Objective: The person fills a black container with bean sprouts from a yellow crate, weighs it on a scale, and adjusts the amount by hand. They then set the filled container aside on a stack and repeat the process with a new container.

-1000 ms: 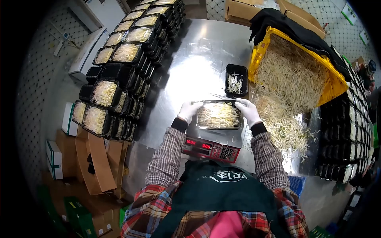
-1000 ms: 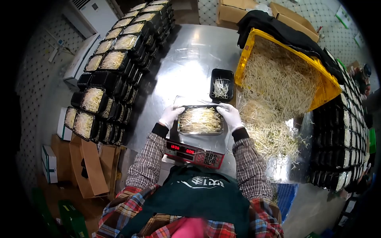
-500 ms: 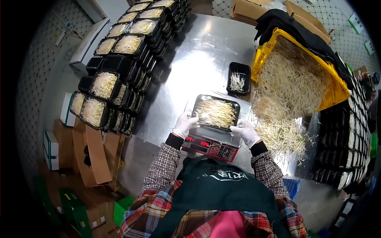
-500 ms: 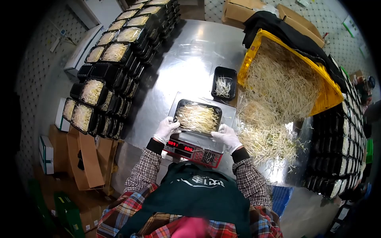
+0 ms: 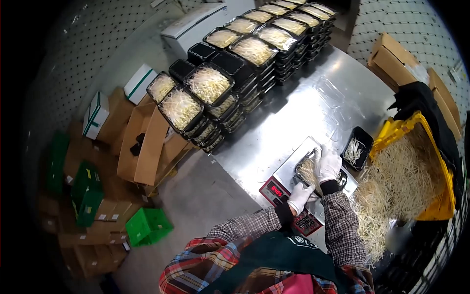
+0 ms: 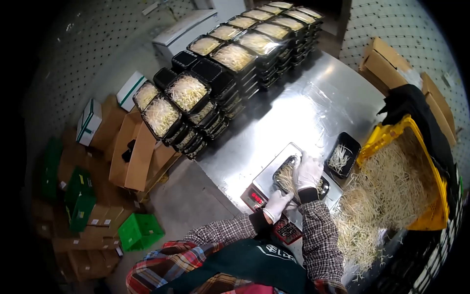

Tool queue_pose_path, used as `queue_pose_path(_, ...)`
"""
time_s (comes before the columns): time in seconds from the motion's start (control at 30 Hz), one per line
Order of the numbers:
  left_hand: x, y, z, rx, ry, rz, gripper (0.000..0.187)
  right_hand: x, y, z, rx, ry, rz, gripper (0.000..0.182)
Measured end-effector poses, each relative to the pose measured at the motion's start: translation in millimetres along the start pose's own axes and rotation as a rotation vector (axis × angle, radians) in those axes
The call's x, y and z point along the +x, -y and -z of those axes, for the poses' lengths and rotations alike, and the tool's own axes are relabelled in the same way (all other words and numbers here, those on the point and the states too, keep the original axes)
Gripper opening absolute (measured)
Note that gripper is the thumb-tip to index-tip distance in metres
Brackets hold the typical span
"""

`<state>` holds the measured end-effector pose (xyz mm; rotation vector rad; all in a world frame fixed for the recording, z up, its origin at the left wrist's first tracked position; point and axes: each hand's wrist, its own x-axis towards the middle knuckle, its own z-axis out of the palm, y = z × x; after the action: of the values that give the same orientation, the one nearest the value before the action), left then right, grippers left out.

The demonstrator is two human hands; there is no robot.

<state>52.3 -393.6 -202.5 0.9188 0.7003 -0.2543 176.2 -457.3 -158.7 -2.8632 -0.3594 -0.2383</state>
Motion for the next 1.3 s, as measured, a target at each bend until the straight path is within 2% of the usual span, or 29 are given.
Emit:
queue_pose_path(0.03,0.7,3.2,-4.2,-0.032,-0.072,0.005,0.016,0.0,-0.5,-2.6,0.019,-0.033,0.022,0.036)
queue_pose_path(0.1,12.6,9.2,3.2,-0.019,-0.016,-0.031,0.016,-1.1,-2.1,-6.3,0.050,-0.080,0.035,0.035)
queue_pose_path(0.13,7.2,6.8,0.0,-0.009,0.021,-0.037,0.016,-1.2,1.2,1.0,0.046,-0.031,-0.009,0.034)
queue_pose_path(0.2,-10.7,-11.5,-3.7,0.131,-0.015,-0.078,0.014,1.1,-2.7,1.9,0.068,-0.028,0.011,0.036)
queue_pose_path(0.23,-4.3,-7.6,2.6,0.052,0.067,-0.210,0.014,4.3,-4.1,16.4,0.250,0.075,-0.049,0.038)
queue_pose_path(0.27,6.7,-8.4,6.4,-0.031,0.153,-0.346,0.015,4.3,-26.5,-4.7,0.596,-0.157,0.123,0.039)
queue_pose_path(0.33,-0.2,-65.2,8.4,-0.044,0.083,-0.189,0.015,-19.7,-36.6,31.2,0.718,-0.286,0.010,0.039)
queue_pose_path(0.37,10.3,-87.2,15.6,-0.069,0.053,-0.200,0.014,-33.1,-40.0,60.0,0.732,-0.290,-0.051,0.038)
queue_pose_path(0.4,27.3,-111.0,22.7,-0.091,0.023,-0.214,0.013,-51.2,-55.2,53.5,0.968,-0.360,-0.171,0.036)
queue_pose_path(0.43,49.7,-133.3,30.4,-0.120,0.064,-0.253,0.014,-72.7,-64.9,65.7,1.021,-0.353,-0.279,0.036)
queue_pose_path(0.47,77.3,-153.9,38.5,-0.144,0.109,-0.286,0.015,-94.8,-85.0,61.6,0.835,-0.352,-0.346,0.035)
queue_pose_path(0.53,143.3,-188.5,55.8,-0.098,0.044,-0.308,0.019,-137.4,-92.5,67.6,0.776,-0.306,-0.482,0.035)
queue_pose_path(0.63,263.1,-202.7,102.7,0.023,0.015,-0.289,0.023,-194.9,-91.9,65.8,0.752,-0.270,-0.655,0.038)
queue_pose_path(0.67,298.7,-200.8,118.9,0.060,0.033,-0.264,0.026,-222.8,-103.8,45.6,0.770,-0.300,-0.705,0.039)
queue_pose_path(0.77,328.8,-191.8,134.0,0.088,-0.117,0.085,0.044,-272.6,-98.7,46.6,0.741,-0.299,-0.864,0.040)
queue_pose_path(0.8,325.0,-193.4,125.5,0.115,-0.124,0.248,0.049,-283.6,-98.3,44.5,0.755,-0.339,-0.897,0.040)
queue_pose_path(0.87,280.8,-187.2,66.6,0.607,-0.120,-0.064,0.046,-311.1,-92.2,37.3,0.780,-0.438,-0.980,0.039)
queue_pose_path(0.9,252.5,-181.0,26.5,0.802,-0.042,-0.211,0.047,-324.1,-94.5,33.1,0.689,-0.398,-0.988,0.038)
queue_pose_path(0.93,236.7,-170.1,-5.8,0.980,0.050,-0.371,0.047,-335.6,-95.7,25.0,0.724,-0.432,-1.011,0.037)
queue_pose_path(0.97,243.9,-155.0,-33.7,1.190,0.170,-0.601,0.043,-341.7,-95.3,21.3,0.706,-0.451,-1.028,0.037)
queue_pose_path(1.03,231.6,-132.7,-112.3,1.339,0.320,-1.020,0.022,-335.9,-88.0,30.6,0.687,-0.454,-1.051,0.039)
queue_pose_path(1.07,220.7,-127.6,-152.0,1.270,0.480,-1.075,0.032,-326.1,-81.4,45.0,0.686,-0.446,-1.060,0.041)
queue_pose_path(1.1,251.7,-110.4,-181.0,1.376,0.574,-1.174,0.060,-319.6,-75.8,56.5,0.699,-0.460,-1.074,0.044)
queue_pose_path(1.13,268.1,-94.3,-208.5,1.497,0.499,-1.358,0.068,-329.4,-81.2,53.5,0.505,-0.409,-0.996,0.051)
queue_pose_path(1.17,254.2,-93.7,-235.5,1.698,0.478,-1.095,0.071,-334.5,-82.2,57.0,0.555,-0.376,-1.011,0.065)
queue_pose_path(1.2,260.2,-86.0,-248.9,1.812,0.446,-1.052,0.067,-340.1,-83.1,63.1,0.606,-0.340,-1.023,0.080)
queue_pose_path(1.27,290.8,-73.8,-259.8,2.055,0.422,-0.908,0.046,-352.0,-81.1,85.4,0.311,-0.167,-0.960,0.100)
queue_pose_path(1.3,301.1,-73.1,-260.1,2.043,0.416,-0.974,0.034,-356.3,-86.1,92.7,0.167,-0.080,-0.913,0.111)
